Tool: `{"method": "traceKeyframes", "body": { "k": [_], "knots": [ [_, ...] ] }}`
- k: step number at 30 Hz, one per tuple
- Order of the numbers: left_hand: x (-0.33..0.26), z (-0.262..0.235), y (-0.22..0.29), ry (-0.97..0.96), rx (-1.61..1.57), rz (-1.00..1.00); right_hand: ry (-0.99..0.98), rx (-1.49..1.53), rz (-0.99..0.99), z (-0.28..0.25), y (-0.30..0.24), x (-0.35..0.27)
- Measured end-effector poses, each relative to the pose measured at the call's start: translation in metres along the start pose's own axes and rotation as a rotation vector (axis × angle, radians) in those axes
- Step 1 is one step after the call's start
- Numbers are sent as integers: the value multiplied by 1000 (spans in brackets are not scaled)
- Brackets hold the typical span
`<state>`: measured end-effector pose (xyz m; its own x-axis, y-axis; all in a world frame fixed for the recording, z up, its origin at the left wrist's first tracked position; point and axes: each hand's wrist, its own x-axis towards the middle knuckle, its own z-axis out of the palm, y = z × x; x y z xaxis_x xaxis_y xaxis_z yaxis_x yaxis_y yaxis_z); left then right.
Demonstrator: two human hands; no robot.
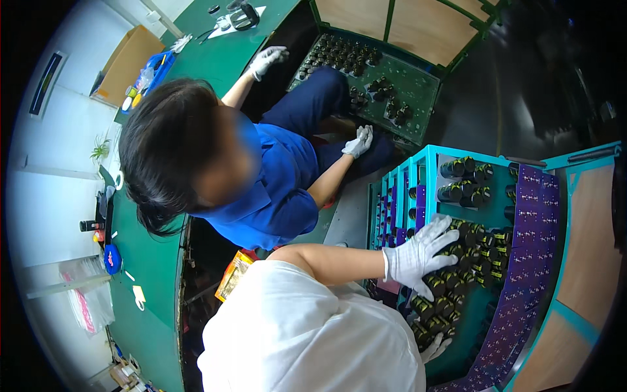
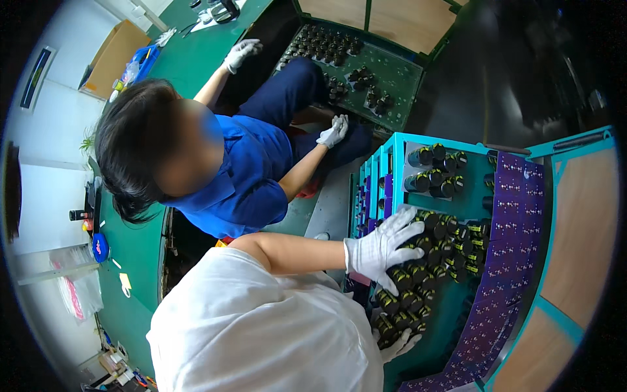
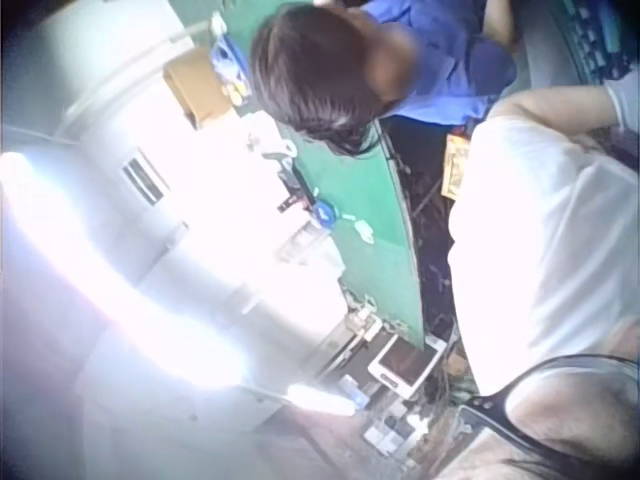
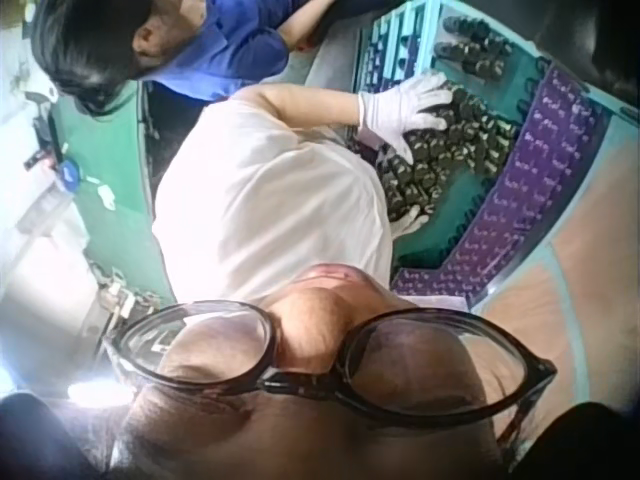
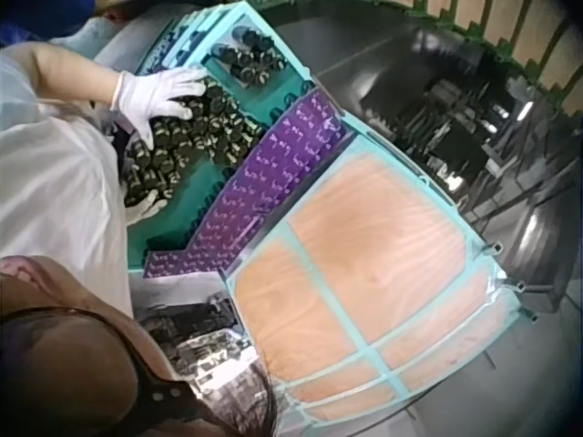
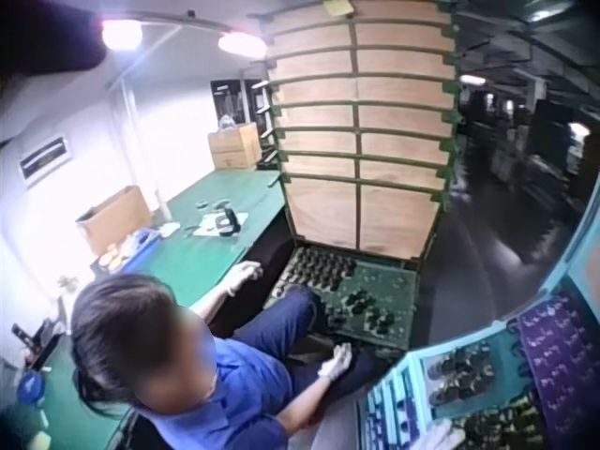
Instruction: The person picks up purple circuit boards from a green tray and places them into a teal rack. They handle the boards one by one, aligning them with other boards already in the rack. The person wears white gloves and works at a green table in a factory setting.
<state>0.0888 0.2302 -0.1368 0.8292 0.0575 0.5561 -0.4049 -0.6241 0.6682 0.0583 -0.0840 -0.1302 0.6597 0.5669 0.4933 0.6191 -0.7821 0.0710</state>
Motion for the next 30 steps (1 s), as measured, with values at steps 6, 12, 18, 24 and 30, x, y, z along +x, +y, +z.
{"method": "traceKeyframes", "body": {
  "k": [6,12,18,24,30],
  "knots": [
    [9,-4,-13,13,34,5,-107,-20,132,-18,-22,12],
    [-15,-13,-10,-21,-3,-109,-96,247,362,-10,-50,20],
    [-62,15,27,50,-19,-44,-243,459,496,-29,-53,41],
    [-59,53,27,76,112,46,-91,968,652,0,-58,15],
    [-53,57,40,47,253,-32,-31,512,506,3,-55,21]
  ]
}}
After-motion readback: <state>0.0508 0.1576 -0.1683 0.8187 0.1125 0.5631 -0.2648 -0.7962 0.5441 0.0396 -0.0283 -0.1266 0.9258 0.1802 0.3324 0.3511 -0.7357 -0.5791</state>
